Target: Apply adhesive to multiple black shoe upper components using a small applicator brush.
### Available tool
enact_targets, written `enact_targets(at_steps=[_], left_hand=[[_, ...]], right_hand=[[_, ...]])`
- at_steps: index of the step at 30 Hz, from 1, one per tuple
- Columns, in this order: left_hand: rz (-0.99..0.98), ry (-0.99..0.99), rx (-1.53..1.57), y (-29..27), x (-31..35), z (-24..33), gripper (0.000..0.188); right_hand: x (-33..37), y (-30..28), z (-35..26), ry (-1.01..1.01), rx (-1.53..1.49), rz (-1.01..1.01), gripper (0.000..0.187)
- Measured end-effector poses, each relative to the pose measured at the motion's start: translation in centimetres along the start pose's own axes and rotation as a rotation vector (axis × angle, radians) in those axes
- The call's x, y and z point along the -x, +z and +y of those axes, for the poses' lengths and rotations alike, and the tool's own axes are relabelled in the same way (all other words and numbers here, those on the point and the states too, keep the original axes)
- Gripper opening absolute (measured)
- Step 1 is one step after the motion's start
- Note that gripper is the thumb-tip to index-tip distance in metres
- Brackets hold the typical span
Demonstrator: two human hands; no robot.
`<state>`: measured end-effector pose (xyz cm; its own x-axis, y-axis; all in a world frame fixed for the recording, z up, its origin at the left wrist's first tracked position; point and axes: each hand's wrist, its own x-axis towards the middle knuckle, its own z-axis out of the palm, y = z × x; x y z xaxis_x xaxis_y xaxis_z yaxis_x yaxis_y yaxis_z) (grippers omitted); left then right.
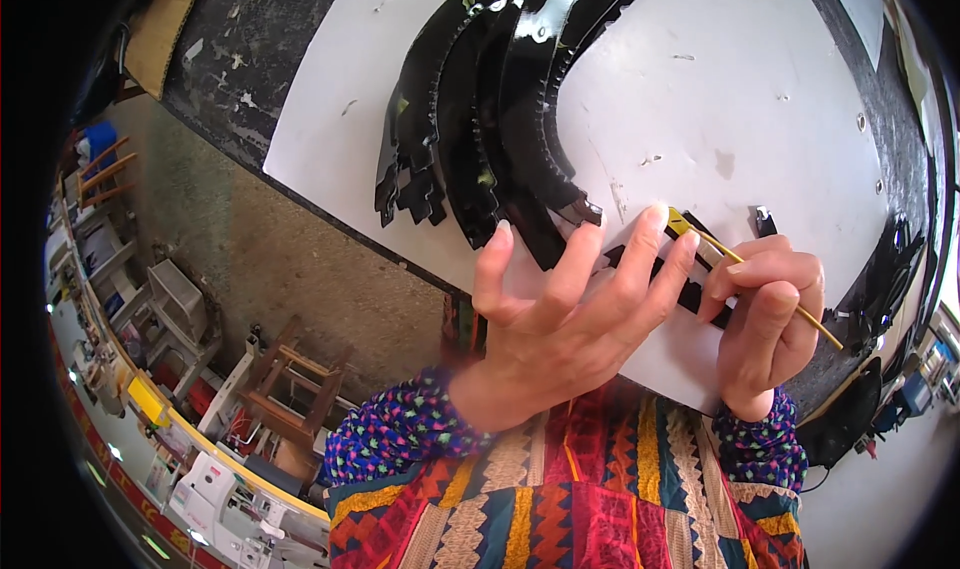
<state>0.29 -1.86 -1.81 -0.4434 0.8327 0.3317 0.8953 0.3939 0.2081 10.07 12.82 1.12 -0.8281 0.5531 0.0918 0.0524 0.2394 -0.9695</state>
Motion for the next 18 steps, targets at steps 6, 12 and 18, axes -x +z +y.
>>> enact_targets(at_steps=[6,12,18], left_hand=[[0.001,0.002,0.004,-0.14,0.04,0.01,0.034],[-0.001,-0.009,0.012,-0.17,-0.03,-0.02,0.031],[-0.002,-0.020,0.008,-0.27,-0.10,0.06,0.031]], right_hand=[[-0.34,0.25,-0.55,-0.013,0.092,-0.035,0.025],[-0.53,0.19,-0.09,-0.083,0.197,-0.070,0.022],[-0.45,0.24,-0.49,-0.064,0.237,-0.058,0.019]])
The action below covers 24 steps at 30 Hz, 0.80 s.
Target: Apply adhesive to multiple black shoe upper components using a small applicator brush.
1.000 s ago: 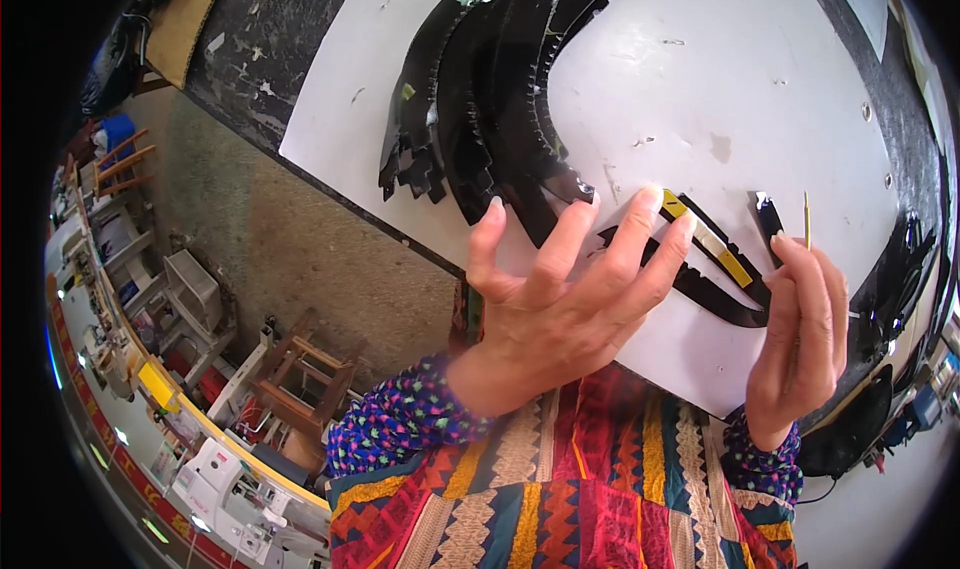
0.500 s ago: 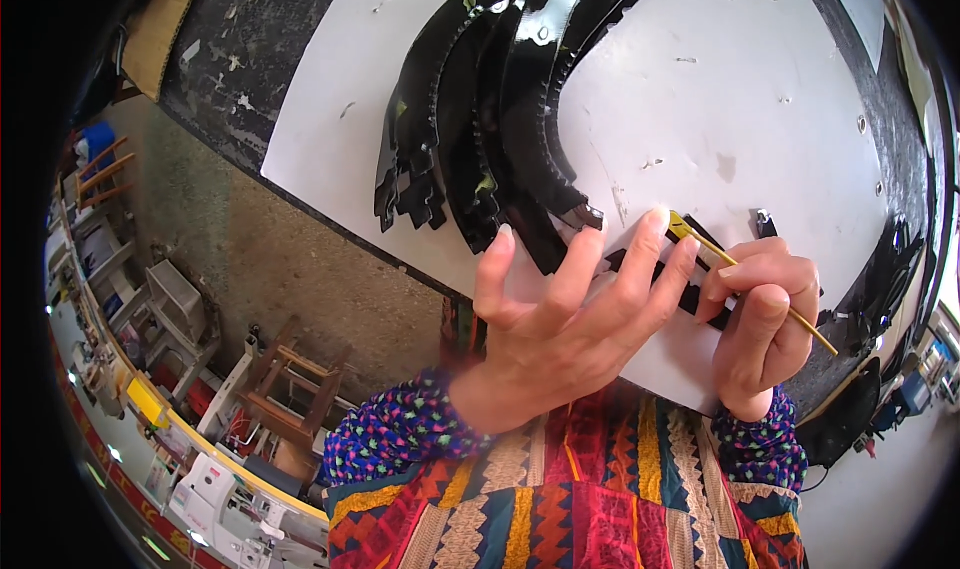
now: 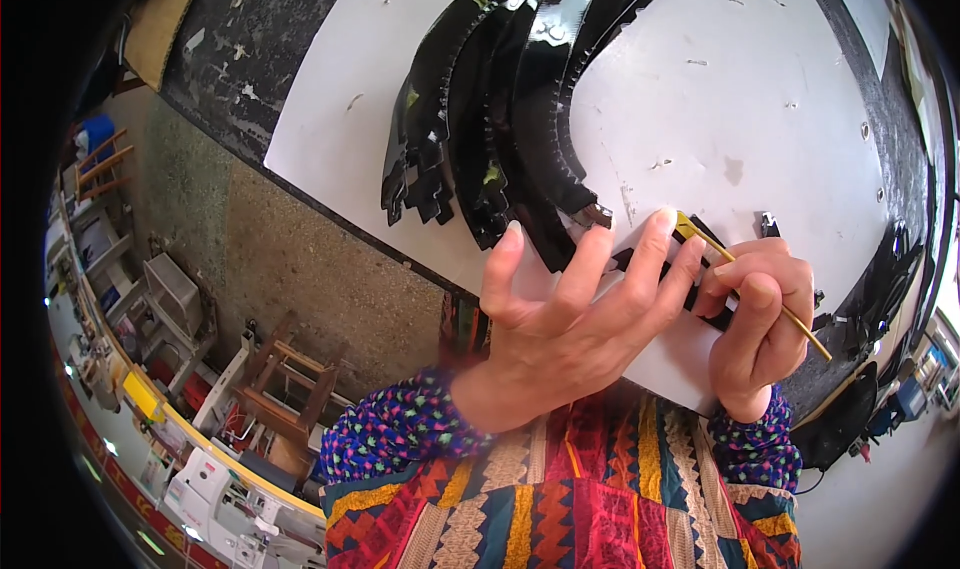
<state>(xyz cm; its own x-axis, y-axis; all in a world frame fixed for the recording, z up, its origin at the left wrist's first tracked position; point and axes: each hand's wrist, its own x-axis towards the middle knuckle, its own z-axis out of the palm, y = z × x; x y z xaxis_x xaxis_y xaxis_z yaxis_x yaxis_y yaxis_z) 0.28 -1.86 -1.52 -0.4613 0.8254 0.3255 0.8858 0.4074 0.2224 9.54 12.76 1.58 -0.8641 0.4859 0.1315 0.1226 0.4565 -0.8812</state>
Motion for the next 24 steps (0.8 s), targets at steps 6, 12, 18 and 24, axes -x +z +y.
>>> enact_targets(at_steps=[6,12,18,24], left_hand=[[0.001,0.010,-0.007,0.0,0.1,-0.2,0.032],[-0.001,0.001,0.004,0.1,0.1,-0.1,0.033],[0.017,-0.005,0.010,0.3,0.2,0.0,0.036],[0.023,-0.025,0.023,0.5,0.4,0.2,0.038]], right_hand=[[-0.2,0.3,0.5,-0.061,0.017,-0.001,0.019],[-0.2,0.4,0.3,-0.044,0.012,0.004,0.017],[0.4,-0.1,0.5,0.007,-0.094,0.086,0.020],[0.4,-0.2,0.8,-0.212,0.492,0.053,0.035]])
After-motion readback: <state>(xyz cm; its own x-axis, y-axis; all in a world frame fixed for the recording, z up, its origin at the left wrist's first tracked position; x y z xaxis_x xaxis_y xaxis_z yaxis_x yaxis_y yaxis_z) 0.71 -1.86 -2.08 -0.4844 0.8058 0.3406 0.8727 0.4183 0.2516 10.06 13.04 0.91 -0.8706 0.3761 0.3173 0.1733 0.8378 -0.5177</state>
